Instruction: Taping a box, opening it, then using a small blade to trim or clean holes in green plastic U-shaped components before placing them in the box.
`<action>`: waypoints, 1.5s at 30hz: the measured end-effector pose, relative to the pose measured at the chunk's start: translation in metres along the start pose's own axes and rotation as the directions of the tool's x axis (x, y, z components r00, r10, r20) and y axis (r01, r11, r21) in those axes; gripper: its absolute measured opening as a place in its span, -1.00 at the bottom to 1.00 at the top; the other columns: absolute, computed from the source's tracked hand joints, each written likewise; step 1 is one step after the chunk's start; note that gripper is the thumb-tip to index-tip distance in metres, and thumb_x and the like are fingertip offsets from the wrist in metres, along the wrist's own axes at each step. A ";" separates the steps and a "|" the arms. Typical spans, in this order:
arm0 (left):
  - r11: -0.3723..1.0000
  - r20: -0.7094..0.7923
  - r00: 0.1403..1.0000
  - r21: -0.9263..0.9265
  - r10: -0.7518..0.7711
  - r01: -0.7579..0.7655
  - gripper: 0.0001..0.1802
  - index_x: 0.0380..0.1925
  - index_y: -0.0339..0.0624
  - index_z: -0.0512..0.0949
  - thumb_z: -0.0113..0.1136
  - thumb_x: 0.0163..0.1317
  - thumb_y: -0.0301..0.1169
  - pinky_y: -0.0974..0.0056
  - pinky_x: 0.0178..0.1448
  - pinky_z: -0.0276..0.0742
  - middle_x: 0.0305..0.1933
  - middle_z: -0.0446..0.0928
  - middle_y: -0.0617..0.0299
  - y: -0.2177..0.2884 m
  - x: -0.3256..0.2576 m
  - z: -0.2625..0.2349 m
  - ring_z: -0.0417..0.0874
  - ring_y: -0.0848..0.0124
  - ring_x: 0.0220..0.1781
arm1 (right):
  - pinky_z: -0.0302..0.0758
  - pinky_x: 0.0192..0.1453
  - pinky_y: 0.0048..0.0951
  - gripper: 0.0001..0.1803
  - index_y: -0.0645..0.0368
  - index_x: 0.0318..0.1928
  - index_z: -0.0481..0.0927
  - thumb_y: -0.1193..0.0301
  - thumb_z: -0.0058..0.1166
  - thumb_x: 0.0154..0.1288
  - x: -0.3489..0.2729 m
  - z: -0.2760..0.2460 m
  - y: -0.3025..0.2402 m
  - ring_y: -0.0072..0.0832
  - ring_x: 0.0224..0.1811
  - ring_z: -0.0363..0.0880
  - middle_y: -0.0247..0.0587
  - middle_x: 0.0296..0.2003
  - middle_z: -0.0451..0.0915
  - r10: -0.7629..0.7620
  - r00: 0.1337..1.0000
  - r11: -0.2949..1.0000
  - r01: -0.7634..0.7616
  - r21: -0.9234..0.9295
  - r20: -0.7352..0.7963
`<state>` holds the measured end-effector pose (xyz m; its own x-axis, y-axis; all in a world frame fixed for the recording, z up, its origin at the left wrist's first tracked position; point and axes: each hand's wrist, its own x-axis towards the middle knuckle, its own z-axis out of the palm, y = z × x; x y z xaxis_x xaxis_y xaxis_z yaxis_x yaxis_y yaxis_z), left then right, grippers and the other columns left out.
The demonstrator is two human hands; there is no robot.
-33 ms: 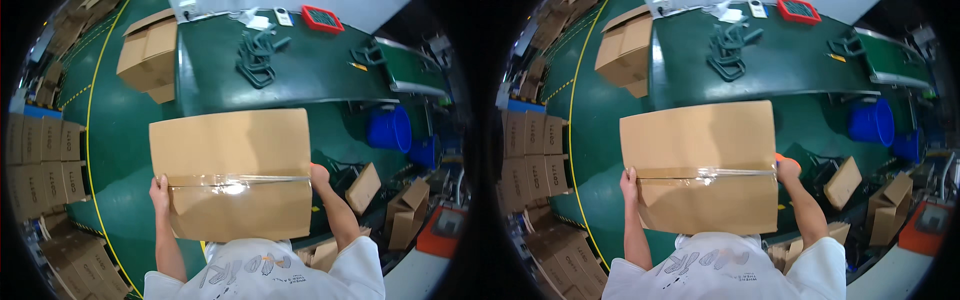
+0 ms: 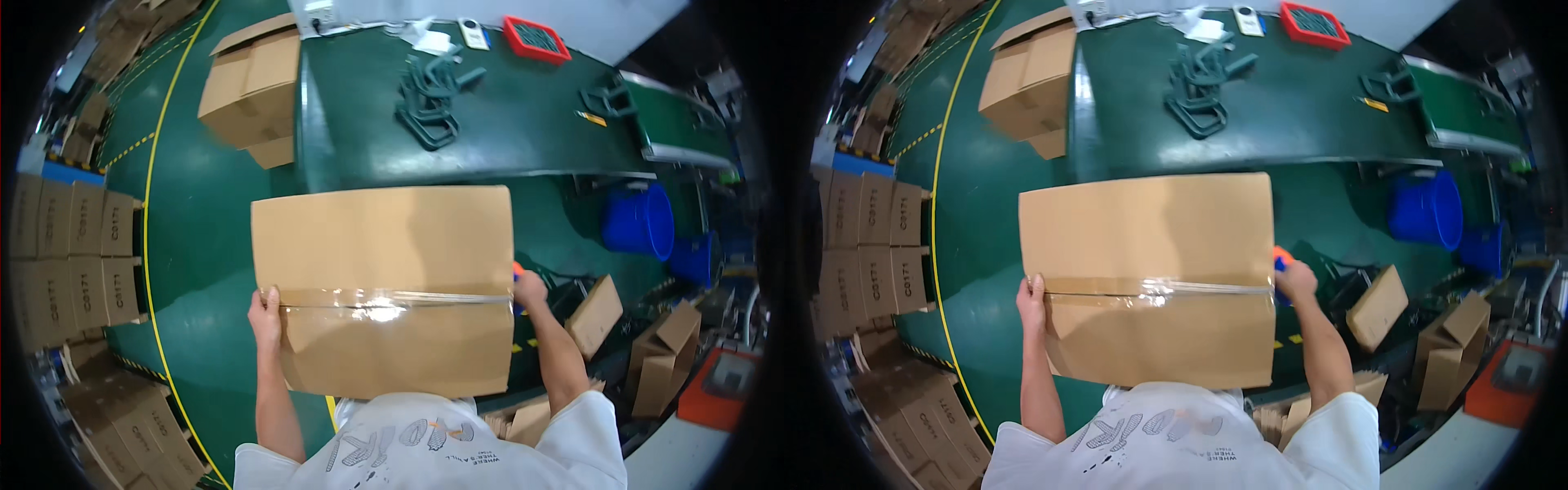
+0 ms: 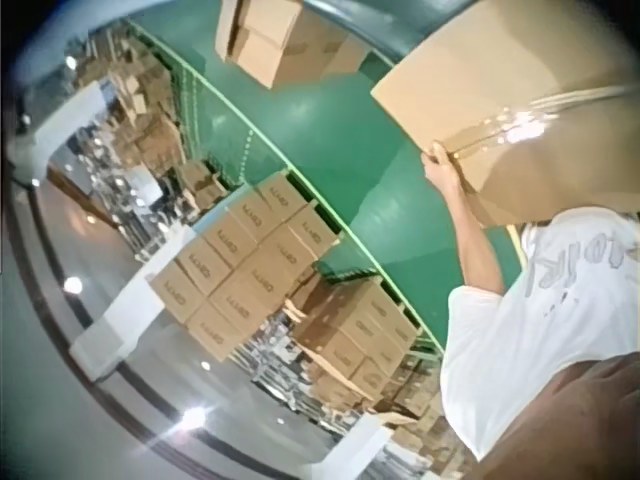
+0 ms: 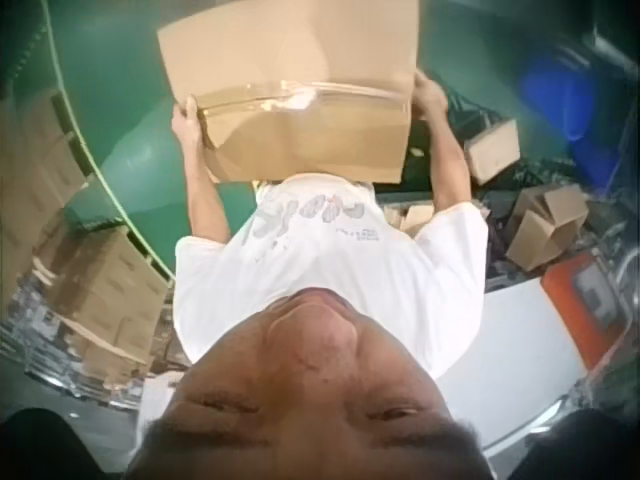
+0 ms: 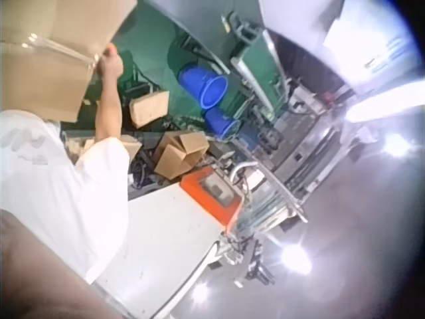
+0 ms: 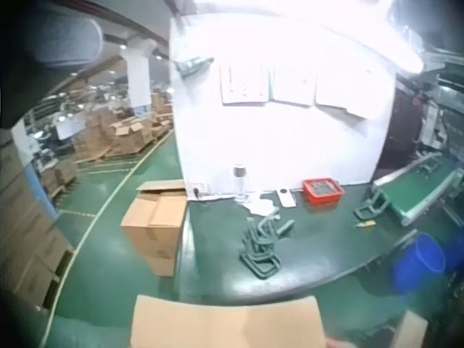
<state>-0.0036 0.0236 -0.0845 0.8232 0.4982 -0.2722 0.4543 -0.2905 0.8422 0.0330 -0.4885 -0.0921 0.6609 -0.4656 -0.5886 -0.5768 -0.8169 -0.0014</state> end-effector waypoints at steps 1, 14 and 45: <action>0.999 0.000 1.000 -0.050 -0.003 0.003 -0.51 -0.04 -0.40 0.46 0.18 0.25 -0.17 0.30 -0.04 0.46 -0.16 0.58 0.10 0.003 0.000 0.003 0.55 0.40 -0.17 | 0.50 0.00 -0.14 -0.26 0.35 -0.22 0.61 -0.15 0.24 -0.12 0.020 -0.012 0.005 -0.04 -0.03 0.58 0.15 -0.15 0.60 0.117 0.991 0.991 -0.114 0.064 -0.060; 0.826 0.519 0.808 -0.300 -0.278 0.477 -0.32 0.11 -0.41 0.35 0.38 0.00 -0.32 0.20 0.13 0.45 0.01 0.51 0.05 -0.008 0.026 -0.014 0.54 0.30 0.03 | 0.52 -0.11 -0.05 -0.76 0.23 -0.25 0.53 0.45 0.06 0.00 0.065 -0.050 -0.379 0.01 -0.22 0.59 0.10 -0.32 0.60 -0.860 0.475 0.509 0.826 -0.243 -0.186; 0.998 0.447 0.895 0.051 0.003 -0.029 -0.28 -0.21 -0.25 0.63 0.12 0.01 0.25 0.11 -0.05 0.53 -0.26 0.63 -0.08 -0.037 0.022 -0.067 0.65 0.02 -0.16 | 0.38 0.17 -0.34 -0.29 0.32 0.21 0.24 0.49 0.22 0.02 -0.160 0.069 -0.016 -0.36 0.04 0.46 -0.10 0.01 0.47 -0.390 0.855 0.218 0.447 0.868 -0.342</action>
<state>-0.0254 0.1002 -0.0904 0.8898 0.0798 -0.4492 0.4474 -0.3463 0.8246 -0.0972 -0.3777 -0.0535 0.9543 -0.1959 -0.2259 -0.2470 -0.0910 -0.9647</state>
